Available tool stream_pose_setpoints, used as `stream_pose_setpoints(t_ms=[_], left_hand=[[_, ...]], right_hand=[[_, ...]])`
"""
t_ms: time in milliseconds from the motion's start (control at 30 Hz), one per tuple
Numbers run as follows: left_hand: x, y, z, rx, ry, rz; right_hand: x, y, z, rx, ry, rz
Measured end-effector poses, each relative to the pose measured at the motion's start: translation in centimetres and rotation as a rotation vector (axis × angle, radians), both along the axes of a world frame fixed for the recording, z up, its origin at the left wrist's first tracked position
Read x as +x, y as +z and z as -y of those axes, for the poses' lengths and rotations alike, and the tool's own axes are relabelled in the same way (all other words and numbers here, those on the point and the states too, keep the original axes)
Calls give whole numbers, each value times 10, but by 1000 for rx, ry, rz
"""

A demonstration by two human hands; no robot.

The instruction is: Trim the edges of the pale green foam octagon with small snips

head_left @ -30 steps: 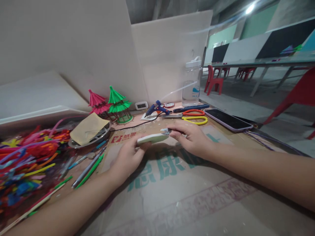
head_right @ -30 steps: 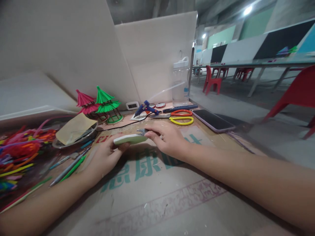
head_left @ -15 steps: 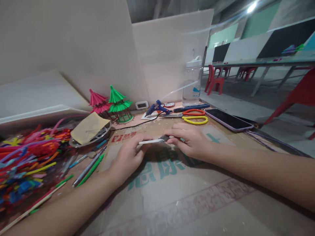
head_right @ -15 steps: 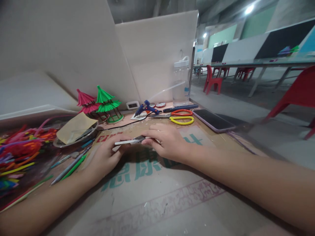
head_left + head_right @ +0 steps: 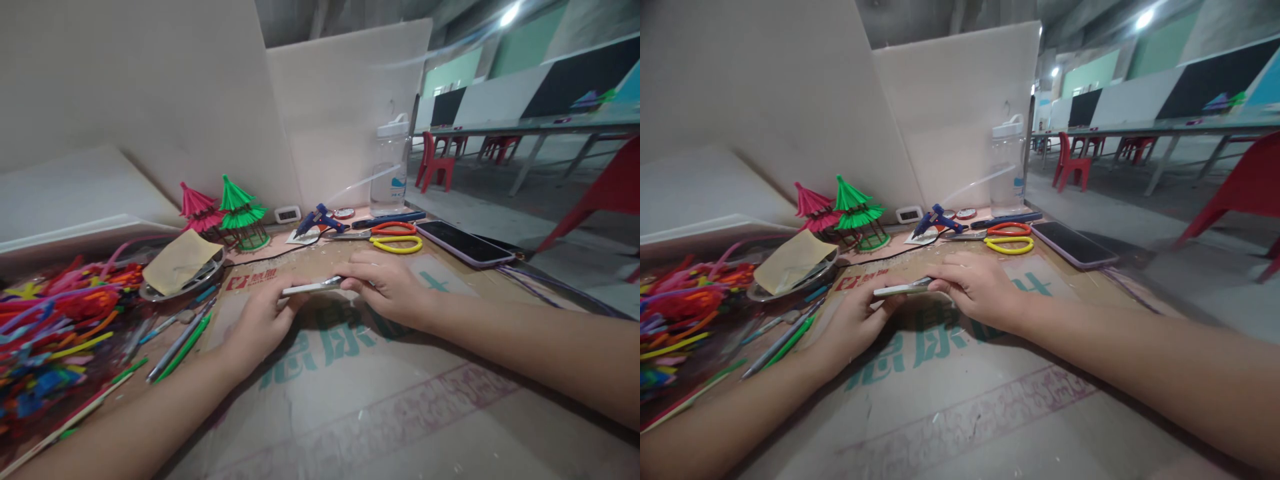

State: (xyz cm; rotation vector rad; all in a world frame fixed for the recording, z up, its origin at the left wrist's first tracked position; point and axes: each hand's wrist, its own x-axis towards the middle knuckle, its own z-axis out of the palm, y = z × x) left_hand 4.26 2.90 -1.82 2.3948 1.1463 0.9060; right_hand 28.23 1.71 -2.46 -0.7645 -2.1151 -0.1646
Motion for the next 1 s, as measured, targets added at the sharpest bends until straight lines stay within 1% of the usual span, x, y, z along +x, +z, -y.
stream_pose_setpoints(t_ms=[100, 233, 367, 500, 633, 767, 1000], left_hand=[[1, 1, 1, -21, 0, 9], [0, 0, 0, 12, 22, 33], [1, -1, -3, -6, 47, 61], [2, 0, -4, -25, 56, 80], [2, -1, -3, 3, 41, 64], [0, -2, -2, 37, 38, 49], [-1, 1, -2, -3, 16, 44]], right_hand=[[-1, 0, -1, -44, -5, -64], [-1, -3, -4, -149, -48, -183], [0, -3, -6, -198, -57, -211], [0, -3, -5, -171, -44, -159], [0, -2, -4, -128, -65, -109], [-1, -2, -3, -114, -69, -94], [1, -2, -3, -98, -18, -58]])
